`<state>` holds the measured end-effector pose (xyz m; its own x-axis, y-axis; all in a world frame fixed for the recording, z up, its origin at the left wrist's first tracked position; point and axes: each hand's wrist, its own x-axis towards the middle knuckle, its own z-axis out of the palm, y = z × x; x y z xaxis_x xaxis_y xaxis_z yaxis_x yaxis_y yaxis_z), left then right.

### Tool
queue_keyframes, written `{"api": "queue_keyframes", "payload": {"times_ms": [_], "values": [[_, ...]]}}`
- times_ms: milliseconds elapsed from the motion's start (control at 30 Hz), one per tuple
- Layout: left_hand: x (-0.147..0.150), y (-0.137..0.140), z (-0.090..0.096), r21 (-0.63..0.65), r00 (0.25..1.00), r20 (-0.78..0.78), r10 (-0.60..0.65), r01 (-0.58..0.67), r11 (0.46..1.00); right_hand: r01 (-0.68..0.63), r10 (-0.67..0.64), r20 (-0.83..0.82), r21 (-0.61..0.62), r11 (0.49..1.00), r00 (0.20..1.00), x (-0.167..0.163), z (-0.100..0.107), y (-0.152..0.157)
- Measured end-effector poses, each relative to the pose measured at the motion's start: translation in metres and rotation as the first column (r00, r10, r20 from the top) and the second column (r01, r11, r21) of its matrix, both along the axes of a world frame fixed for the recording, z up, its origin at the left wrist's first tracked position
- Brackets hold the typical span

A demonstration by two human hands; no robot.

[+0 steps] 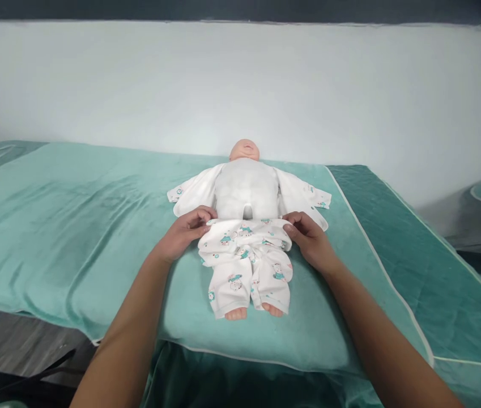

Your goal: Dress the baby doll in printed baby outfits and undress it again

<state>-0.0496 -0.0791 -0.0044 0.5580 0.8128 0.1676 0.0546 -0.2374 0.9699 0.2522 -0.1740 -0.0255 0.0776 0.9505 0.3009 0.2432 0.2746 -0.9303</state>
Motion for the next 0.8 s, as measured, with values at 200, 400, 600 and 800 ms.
{"api": "queue_keyframes", "payload": {"times_ms": [200,400,600,800], "values": [[0.014,0.005,-0.001,-0.041,0.98,0.155,0.122,-0.117,0.992,0.248,-0.245,-0.051,0.071,0.966,0.968,-0.016,-0.003,0.019],[0.029,0.032,-0.006,-0.144,0.944,0.207,0.257,-0.23,0.962,0.429,-0.441,0.112,0.116,0.896,0.891,-0.021,0.004,0.051],[0.044,0.048,-0.014,-0.137,0.93,0.226,0.291,-0.265,0.954,0.412,-0.412,-0.04,-0.01,0.911,0.91,-0.014,-0.004,0.075],[0.045,0.04,-0.008,-0.04,0.926,0.153,0.344,-0.342,0.939,0.448,-0.448,0.101,0.023,0.894,0.888,-0.01,-0.02,0.08]]}}
